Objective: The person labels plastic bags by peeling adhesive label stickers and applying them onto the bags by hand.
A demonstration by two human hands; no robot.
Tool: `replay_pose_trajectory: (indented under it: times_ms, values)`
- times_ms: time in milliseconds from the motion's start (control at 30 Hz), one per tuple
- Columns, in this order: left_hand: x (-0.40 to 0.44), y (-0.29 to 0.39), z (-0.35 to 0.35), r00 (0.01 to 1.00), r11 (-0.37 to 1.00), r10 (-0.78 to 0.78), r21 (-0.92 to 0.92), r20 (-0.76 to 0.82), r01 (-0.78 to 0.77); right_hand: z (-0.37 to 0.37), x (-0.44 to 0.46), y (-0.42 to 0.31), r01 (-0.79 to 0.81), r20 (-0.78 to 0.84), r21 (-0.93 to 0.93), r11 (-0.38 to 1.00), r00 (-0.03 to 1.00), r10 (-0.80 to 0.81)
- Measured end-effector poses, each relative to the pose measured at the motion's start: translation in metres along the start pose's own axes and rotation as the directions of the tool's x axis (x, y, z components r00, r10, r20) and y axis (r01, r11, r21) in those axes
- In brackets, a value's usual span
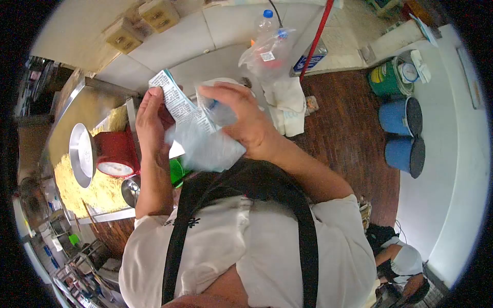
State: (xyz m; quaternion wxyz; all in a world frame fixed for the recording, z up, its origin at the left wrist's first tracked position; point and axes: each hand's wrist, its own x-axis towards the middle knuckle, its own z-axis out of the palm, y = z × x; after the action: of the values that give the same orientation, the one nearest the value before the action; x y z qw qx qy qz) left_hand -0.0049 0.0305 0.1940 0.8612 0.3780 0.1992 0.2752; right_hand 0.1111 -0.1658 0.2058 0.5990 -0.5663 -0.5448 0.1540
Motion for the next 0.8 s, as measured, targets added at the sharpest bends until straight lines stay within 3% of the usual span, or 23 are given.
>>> replay_pose_trajectory:
  times_ms: [67,167,233,300,333,433,567,600,700,800]
  values:
    - [0.006,-0.004,-0.010,0.999,1.000,0.025,-0.002,-0.043,-0.025,-0.004,-0.001,0.015,0.239,0.205,-0.253,0.938,0.960,-0.189]
    - [0.004,-0.005,-0.009,0.995,0.996,0.081,-0.044,0.053,-0.078,-0.003,-0.001,0.015,0.161,0.238,-0.180,0.970,0.964,-0.116]
    - [0.006,-0.009,-0.001,0.988,0.987,0.156,0.030,-0.003,-0.156,0.001,-0.002,0.011,-0.174,0.120,0.148,0.974,0.980,0.157]
    - [0.007,-0.010,0.006,0.980,0.978,0.196,0.078,-0.029,-0.193,0.008,-0.002,0.004,-0.429,0.092,0.481,0.765,0.892,0.442]
    - [0.007,-0.010,0.009,0.979,0.977,0.199,0.086,-0.031,-0.196,0.015,0.002,0.000,-0.379,0.000,0.307,0.873,0.917,0.398]
    - [0.006,-0.008,0.024,0.973,0.971,0.228,0.077,-0.039,-0.225,0.025,0.010,0.003,-0.411,0.129,0.164,0.897,0.910,0.394]
    - [0.013,-0.003,0.015,0.968,0.967,0.251,0.042,0.006,-0.252,0.026,0.017,0.021,-0.479,0.071,0.104,0.872,0.878,0.474]
    - [0.011,0.003,0.022,0.965,0.964,0.261,0.047,0.021,-0.262,0.023,0.023,0.017,-0.489,0.022,0.015,0.872,0.872,0.488]
    - [0.022,0.016,0.008,0.941,0.954,0.298,-0.017,0.159,-0.299,0.021,0.029,0.035,-0.401,-0.013,0.110,0.910,0.914,0.404]
    - [0.032,0.037,0.002,0.876,0.870,0.460,0.123,0.146,-0.477,0.011,0.036,0.034,-0.520,-0.002,0.083,0.850,0.853,0.522]
